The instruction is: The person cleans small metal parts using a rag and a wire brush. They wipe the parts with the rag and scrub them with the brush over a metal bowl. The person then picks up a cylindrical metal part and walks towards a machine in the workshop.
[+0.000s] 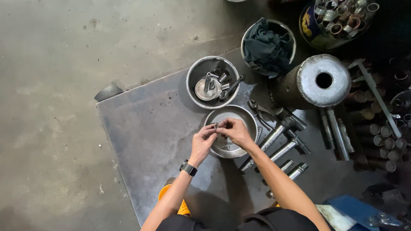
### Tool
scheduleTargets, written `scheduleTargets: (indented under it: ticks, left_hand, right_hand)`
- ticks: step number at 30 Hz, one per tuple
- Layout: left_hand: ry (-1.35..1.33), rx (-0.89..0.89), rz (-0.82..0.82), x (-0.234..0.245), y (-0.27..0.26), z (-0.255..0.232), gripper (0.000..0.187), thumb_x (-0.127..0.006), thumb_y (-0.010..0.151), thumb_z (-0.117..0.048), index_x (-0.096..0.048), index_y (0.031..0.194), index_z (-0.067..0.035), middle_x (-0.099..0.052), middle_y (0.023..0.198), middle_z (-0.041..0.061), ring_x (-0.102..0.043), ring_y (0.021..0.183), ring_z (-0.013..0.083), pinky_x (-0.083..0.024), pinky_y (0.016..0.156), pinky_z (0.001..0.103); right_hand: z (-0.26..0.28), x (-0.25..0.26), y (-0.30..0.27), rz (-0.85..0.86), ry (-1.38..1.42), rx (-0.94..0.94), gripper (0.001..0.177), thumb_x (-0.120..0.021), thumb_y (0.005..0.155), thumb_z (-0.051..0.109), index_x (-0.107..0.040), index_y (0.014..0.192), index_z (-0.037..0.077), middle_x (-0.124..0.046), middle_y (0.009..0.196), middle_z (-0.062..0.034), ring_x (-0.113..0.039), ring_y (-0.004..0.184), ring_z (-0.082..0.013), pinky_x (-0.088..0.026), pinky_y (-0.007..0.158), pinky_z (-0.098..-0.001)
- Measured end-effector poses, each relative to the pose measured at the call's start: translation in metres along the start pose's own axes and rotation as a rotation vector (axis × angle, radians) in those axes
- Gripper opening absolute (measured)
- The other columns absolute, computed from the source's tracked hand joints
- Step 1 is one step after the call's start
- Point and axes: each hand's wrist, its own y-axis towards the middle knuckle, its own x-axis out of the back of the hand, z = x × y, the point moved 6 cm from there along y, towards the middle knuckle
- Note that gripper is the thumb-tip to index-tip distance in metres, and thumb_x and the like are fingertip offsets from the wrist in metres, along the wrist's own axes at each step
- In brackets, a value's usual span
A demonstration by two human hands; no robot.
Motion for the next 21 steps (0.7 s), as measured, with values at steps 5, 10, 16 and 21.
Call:
scheduleTargets:
  ticks: [5, 10, 16, 21]
  left_hand:
    - [0.023, -0.02, -0.031, 0.009, 0.006, 0.007, 0.023, -0.071, 0.09, -0.005, -0.077, 0.11, 0.005, -0.074, 0.13, 0.009, -0.069, 0.106, 0.016, -0.055, 0.092, 0.029]
    - [-0.133, 0.05, -0.046, 0.022, 0.008, 0.023, 0.025, -0.068, 0.091, -0.004, -0.075, 0.112, 0.009, -0.068, 0.135, 0.01, -0.068, 0.106, 0.0162, -0.058, 0.089, 0.029]
    - [-0.23, 0.104, -0.073, 0.024, 0.009, 0.03, 0.025, -0.068, 0.092, -0.002, -0.073, 0.114, 0.008, -0.067, 0.136, 0.008, -0.069, 0.106, 0.014, -0.06, 0.088, 0.029]
    - [-0.251, 0.089, -0.057, 0.012, 0.012, 0.035, 0.021, -0.07, 0.093, -0.002, -0.074, 0.109, 0.01, -0.068, 0.135, 0.01, -0.068, 0.105, 0.0146, -0.058, 0.088, 0.029]
  right_hand:
    - [0.022, 0.022, 0.01, -0.295, -0.489, 0.128, 0.023, -0.078, 0.086, 0.019, -0.078, 0.099, 0.0, -0.078, 0.088, -0.0142, -0.077, 0.076, -0.0211, -0.059, 0.069, -0.0339]
    - [-0.01, -0.009, 0.037, -0.161, -1.107, 0.222, 0.019, -0.072, 0.079, 0.013, -0.073, 0.091, -0.001, -0.071, 0.092, -0.0246, -0.07, 0.085, -0.0412, -0.057, 0.078, -0.0486]
    - [-0.03, -0.023, 0.038, -0.045, -1.168, 0.216, 0.02, -0.071, 0.078, 0.012, -0.068, 0.092, -0.003, -0.07, 0.096, -0.0264, -0.07, 0.088, -0.0433, -0.057, 0.078, -0.0502]
    - [0.012, 0.018, 0.002, -0.257, -0.739, 0.084, 0.019, -0.076, 0.08, 0.013, -0.071, 0.088, -0.002, -0.073, 0.086, -0.023, -0.074, 0.079, -0.0343, -0.059, 0.073, -0.0418]
